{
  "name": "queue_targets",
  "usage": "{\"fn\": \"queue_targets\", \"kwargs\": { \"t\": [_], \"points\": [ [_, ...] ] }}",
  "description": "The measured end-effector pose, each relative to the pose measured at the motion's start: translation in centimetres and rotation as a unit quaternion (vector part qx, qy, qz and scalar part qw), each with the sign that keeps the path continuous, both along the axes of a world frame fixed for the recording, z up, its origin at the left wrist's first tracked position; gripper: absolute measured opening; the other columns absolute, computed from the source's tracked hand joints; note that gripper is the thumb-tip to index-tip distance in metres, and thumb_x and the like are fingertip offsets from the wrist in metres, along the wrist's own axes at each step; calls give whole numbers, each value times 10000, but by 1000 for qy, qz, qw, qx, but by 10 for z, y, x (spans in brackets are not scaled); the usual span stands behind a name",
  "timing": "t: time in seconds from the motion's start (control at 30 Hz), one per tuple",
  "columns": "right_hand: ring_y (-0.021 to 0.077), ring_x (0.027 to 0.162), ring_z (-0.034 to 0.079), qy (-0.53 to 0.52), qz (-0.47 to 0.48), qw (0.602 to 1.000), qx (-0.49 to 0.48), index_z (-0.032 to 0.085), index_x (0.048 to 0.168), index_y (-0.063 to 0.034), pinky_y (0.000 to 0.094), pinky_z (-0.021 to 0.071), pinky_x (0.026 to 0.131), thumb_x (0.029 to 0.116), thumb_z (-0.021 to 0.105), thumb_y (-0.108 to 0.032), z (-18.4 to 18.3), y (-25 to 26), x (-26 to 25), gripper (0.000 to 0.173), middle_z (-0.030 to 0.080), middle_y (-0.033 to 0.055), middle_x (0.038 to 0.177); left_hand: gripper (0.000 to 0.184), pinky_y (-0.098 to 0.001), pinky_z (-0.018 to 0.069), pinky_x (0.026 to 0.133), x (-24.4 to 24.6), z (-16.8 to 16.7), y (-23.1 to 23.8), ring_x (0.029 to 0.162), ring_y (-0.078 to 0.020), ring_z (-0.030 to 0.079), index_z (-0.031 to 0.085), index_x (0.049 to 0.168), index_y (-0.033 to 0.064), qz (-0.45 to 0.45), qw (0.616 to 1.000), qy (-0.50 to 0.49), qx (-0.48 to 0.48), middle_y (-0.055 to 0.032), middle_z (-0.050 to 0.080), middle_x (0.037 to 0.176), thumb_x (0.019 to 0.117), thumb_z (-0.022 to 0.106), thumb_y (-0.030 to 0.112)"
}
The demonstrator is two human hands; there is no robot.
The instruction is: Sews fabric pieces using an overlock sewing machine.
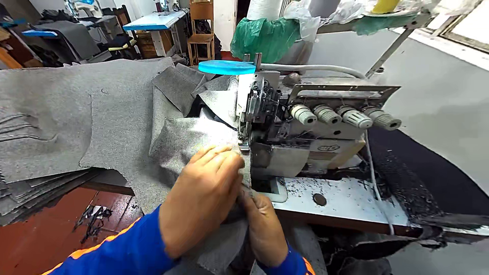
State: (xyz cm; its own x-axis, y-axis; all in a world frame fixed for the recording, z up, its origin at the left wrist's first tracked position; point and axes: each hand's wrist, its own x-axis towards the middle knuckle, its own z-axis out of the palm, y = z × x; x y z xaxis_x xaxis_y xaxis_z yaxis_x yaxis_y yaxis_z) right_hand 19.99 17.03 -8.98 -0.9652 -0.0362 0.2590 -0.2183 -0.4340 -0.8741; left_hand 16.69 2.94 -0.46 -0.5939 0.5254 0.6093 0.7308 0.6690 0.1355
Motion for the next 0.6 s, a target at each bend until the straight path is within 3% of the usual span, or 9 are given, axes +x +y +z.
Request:
{"fn": "queue_targets", "kwargs": {
  "t": [0.1, 0.27, 0.33, 0.43, 0.6],
  "points": [
    [-1, 800, 703, -26, 22, 999, -31, 723, 910, -110, 222, 599, 781, 1073, 467, -139, 6, 1, -3, 305, 742, -64, 831, 241, -363, 505, 1063, 22, 0, -12, 1167, -180, 684, 699, 1058, 100, -22, 999, 34, -8, -48, 761, 1080, 1048, 532, 273],
    [-13, 723, 685, -15, 1, 998, -62, 722, 825, -127, 207, 591, 700, 1037, 511, -117, 4, -1, -4, 298, 720, -71, 754, 559, -369, 447, 1125, 32, -16, -20, 1271, -237, 631, 588, 1291, 56, -81, 994, 41, -68, -129, 694, 1293, 1004, 555, 535],
    [-24, 657, 656, -14, -26, 998, -47, 694, 785, -134, 189, 570, 623, 1016, 509, -84, 4, -5, -6, 300, 690, -92, 702, 538, -371, 422, 1153, 26, -23, -21, 1313, -234, 604, 558, 1364, 51, -83, 990, 53, -103, -128, 667, 1352, 995, 607, 439],
    [-37, 525, 568, -6, -88, 995, 43, 630, 719, -120, 169, 496, 488, 975, 511, -46, 4, -13, -10, 292, 602, -111, 604, 318, -364, 462, 1127, 9, -27, -24, 1270, -210, 641, 599, 1336, 48, -74, 984, 91, -134, -100, 709, 1289, 1028, 521, 64],
    [-38, 471, 516, 66, -190, 965, 171, 590, 653, -85, 160, 451, 449, 954, 532, -87, -1, -18, -26, 306, 527, -83, 534, 265, -357, 502, 1095, -25, -29, -32, 1188, -187, 693, 701, 1194, 47, -110, 979, 115, -126, -75, 757, 1182, 1018, 509, 0]
  ]
}}
